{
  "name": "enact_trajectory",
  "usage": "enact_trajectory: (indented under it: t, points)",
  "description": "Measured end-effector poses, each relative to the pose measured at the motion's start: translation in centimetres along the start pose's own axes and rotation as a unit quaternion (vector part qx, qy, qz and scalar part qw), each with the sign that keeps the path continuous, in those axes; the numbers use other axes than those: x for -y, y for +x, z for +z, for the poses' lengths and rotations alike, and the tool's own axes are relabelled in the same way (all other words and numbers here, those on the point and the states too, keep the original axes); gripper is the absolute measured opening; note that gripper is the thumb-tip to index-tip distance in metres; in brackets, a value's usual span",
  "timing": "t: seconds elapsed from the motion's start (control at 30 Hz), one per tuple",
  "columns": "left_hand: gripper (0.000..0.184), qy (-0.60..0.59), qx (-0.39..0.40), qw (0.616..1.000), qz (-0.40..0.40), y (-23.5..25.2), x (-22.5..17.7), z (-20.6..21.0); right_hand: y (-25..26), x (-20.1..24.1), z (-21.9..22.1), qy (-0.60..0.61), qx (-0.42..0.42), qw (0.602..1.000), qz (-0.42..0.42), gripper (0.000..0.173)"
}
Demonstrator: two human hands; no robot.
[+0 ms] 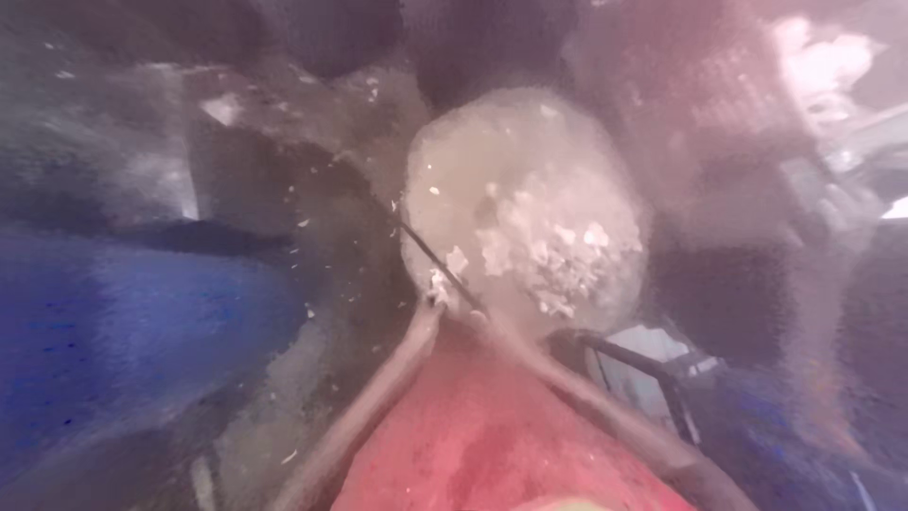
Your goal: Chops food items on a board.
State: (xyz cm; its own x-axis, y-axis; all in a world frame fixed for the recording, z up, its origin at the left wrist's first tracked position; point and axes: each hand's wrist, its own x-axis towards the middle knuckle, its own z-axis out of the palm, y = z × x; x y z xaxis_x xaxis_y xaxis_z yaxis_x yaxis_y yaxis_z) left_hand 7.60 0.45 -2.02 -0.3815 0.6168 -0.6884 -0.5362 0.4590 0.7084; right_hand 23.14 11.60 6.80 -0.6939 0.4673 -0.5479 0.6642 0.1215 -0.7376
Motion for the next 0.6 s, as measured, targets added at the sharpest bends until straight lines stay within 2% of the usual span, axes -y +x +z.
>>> enact_trajectory:
  t: [0.07,0.1,0.17,0.23,0.33,0.37,0.43,0.5,0.53,0.6]
  points:
    - [0.043,0.007,0.013,1.000,-0.008,-0.1,-0.7,-0.2,1.1,-3.9,-0.1,-0.012,0.059,0.997,0.050,0.053]
    - [0.043,0.013,0.028,0.999,-0.007,-0.5,-1.6,-0.4,1.1,-5.7,-0.2,0.014,0.061,0.996,0.067,0.051]
    - [0.044,0.051,0.082,0.995,0.018,-0.8,-3.8,-1.1,0.8,-7.4,-1.2,0.054,0.023,0.993,0.101,0.049]
    - [0.043,0.158,0.128,0.977,0.061,-0.1,-5.5,-1.7,-0.1,-6.8,-2.8,0.004,-0.037,0.994,0.104,0.049]
    - [0.045,0.413,0.036,0.905,0.092,3.3,-6.4,-1.5,-0.7,-2.0,-5.5,-0.074,-0.086,0.992,0.055,0.049]
    - [0.044,0.463,0.004,0.882,0.091,3.8,-6.2,-1.4,-1.2,0.0,-6.1,-0.072,-0.098,0.992,0.029,0.049]
    - [0.040,0.505,-0.020,0.857,0.100,3.5,-5.9,-1.1,-2.5,2.9,-6.1,-0.028,-0.136,0.989,-0.043,0.054]
    - [0.035,0.508,-0.015,0.853,0.121,2.5,-5.4,-0.7,-2.8,2.4,-3.9,0.016,-0.168,0.981,-0.097,0.049]
    - [0.033,0.501,-0.017,0.855,0.131,2.2,-5.1,-0.6,-2.6,1.4,-2.8,0.004,-0.153,0.985,-0.078,0.049]
    - [0.033,0.506,-0.035,0.852,0.130,2.6,-4.6,-0.5,-1.0,-1.3,-1.6,-0.040,-0.052,0.997,0.041,0.053]
